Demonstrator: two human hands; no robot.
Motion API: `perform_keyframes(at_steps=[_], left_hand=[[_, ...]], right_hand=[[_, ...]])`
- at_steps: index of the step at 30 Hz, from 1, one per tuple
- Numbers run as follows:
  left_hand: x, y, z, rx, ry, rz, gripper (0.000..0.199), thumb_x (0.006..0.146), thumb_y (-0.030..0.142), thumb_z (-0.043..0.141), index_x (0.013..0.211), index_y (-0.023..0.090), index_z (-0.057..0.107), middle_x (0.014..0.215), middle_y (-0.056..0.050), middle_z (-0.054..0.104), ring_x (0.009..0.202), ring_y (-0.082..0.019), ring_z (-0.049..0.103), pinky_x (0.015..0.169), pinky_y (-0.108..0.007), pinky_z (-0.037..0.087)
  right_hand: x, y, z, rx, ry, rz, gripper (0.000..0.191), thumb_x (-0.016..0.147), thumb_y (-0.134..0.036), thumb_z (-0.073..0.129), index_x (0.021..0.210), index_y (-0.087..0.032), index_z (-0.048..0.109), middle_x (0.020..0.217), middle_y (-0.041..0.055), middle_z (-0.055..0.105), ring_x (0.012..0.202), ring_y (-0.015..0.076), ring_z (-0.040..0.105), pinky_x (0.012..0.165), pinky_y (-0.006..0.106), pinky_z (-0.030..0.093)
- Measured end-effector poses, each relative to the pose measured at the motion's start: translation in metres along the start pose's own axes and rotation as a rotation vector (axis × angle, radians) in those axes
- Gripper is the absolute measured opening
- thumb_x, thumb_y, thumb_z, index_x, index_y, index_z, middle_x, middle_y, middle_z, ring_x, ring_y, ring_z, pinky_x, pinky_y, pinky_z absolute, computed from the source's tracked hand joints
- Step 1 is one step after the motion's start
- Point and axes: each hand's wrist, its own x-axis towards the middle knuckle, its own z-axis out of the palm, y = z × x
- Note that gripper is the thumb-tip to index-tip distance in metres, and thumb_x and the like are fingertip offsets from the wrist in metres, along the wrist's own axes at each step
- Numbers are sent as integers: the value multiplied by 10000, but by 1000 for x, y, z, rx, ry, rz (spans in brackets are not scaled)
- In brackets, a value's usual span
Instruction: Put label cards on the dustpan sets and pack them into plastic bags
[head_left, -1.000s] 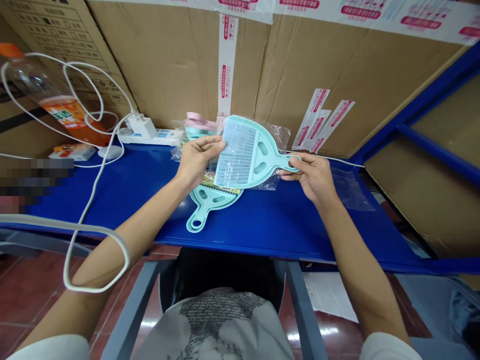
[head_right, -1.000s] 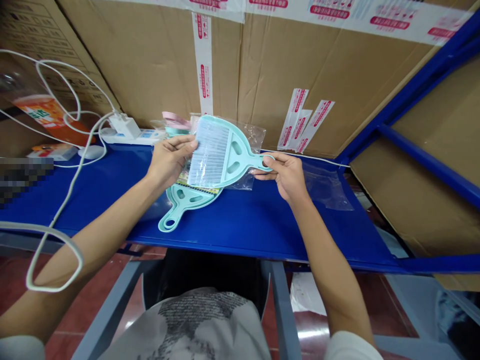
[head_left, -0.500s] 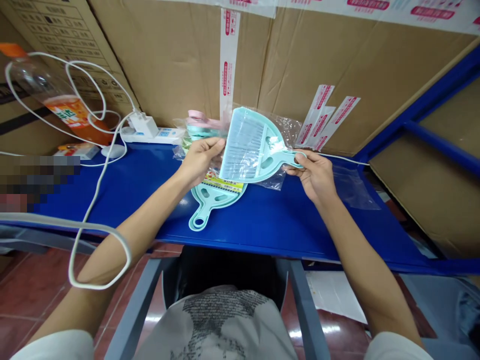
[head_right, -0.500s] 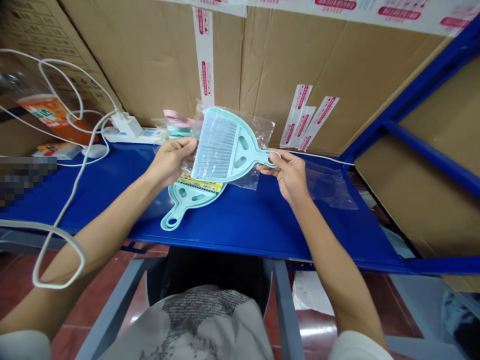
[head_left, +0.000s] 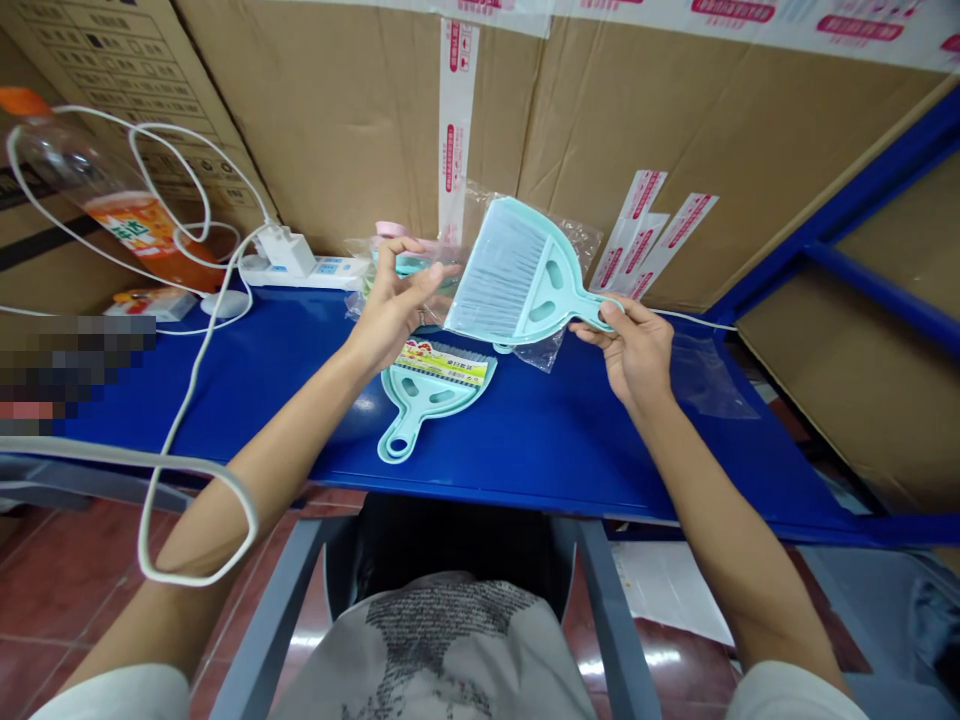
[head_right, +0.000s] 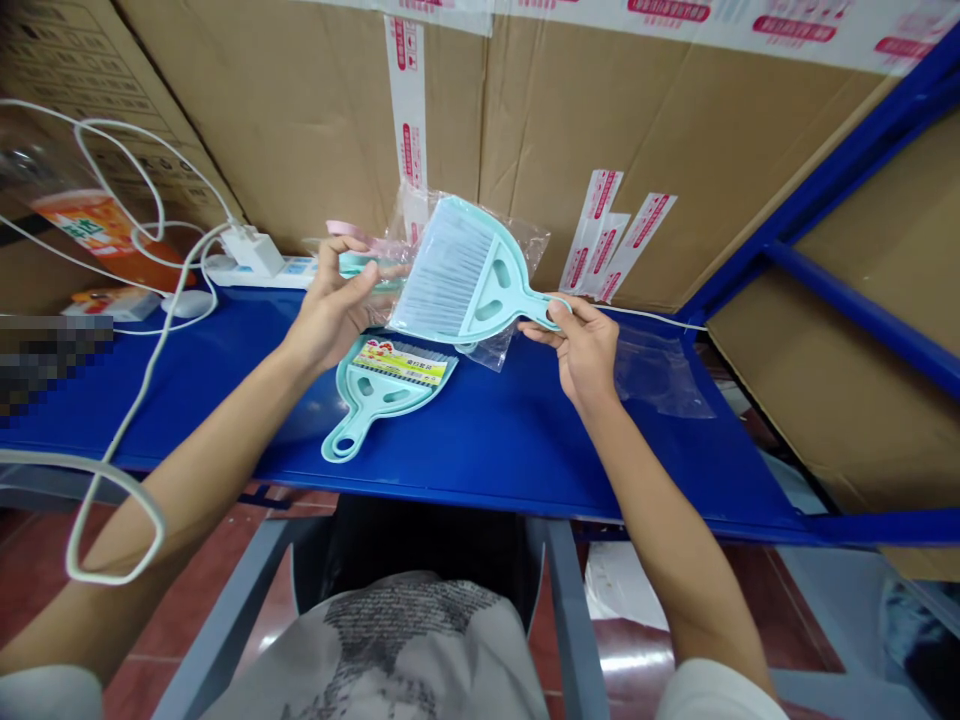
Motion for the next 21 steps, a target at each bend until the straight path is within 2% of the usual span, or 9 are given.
perform_keyframes(at_steps=[3, 5, 7, 10, 13, 16, 19, 21], left_hand=[[-3, 1, 3, 73, -78, 38, 614, 680, 660, 1034, 974, 207, 742, 1274, -121, 796, 969, -253, 820, 739, -347, 702], [-2, 0, 3, 96, -101, 29, 582, 636, 612, 1065, 848, 168, 756, 1175, -134, 819, 921, -248, 815, 752, -364, 719], [0, -1, 1, 95, -70, 33, 532, 634, 566, 1068, 783, 155, 766, 1014, -124, 835, 841, -240, 811, 767, -384, 727], [1, -1, -1, 73, 20, 69, 418, 674, 438, 1051, 882, 174, 803, 872, -84, 832, 774, -237, 818, 783, -392, 726], [0, -1, 0, 27, 71, 84, 435, 697, 305, 1014, 1054, 207, 786, 884, -55, 842, 784, -239, 832, 776, -388, 719], [1, -2, 4, 33, 104, 120, 349, 743, 283, 953, 1036, 204, 780, 917, -57, 837, 798, -236, 822, 760, -385, 702], [10, -6, 9, 184, 118, 173, 164, 833, 269, 825, 976, 190, 827, 936, -77, 822, 852, -255, 802, 811, -419, 683], [23, -8, 15, 349, 89, 242, 167, 845, 215, 747, 976, 193, 848, 1025, -93, 826, 981, -284, 787, 922, -452, 658]], right_hand=[[0, 0, 0, 17, 35, -12, 459, 702, -538, 1012, 969, -221, 817, 902, 40, 820, 735, 230, 834, 770, 382, 755], [2, 1, -2, 32, 56, -23, 449, 697, -522, 1013, 964, -222, 813, 897, 38, 820, 727, 229, 832, 763, 385, 755], [6, 2, -7, 29, 68, -29, 437, 704, -512, 1005, 961, -219, 805, 887, 41, 818, 738, 236, 836, 757, 388, 754], [12, 2, -14, 7, 82, -16, 403, 715, -483, 986, 950, -212, 800, 853, 43, 811, 742, 246, 841, 737, 381, 751], [16, 1, -18, 5, 94, -14, 347, 721, -442, 973, 923, -215, 805, 818, 34, 806, 697, 233, 825, 713, 372, 750], [18, -1, -20, 30, 101, -20, 319, 719, -416, 977, 884, -222, 786, 808, 20, 805, 662, 211, 811, 712, 359, 751], [18, 3, -21, 32, 101, 3, 331, 720, -403, 979, 856, -220, 739, 799, 13, 796, 662, 205, 812, 734, 358, 755], [17, 8, -20, 22, 102, 21, 335, 737, -402, 964, 846, -225, 702, 805, 5, 789, 684, 213, 820, 763, 388, 764]])
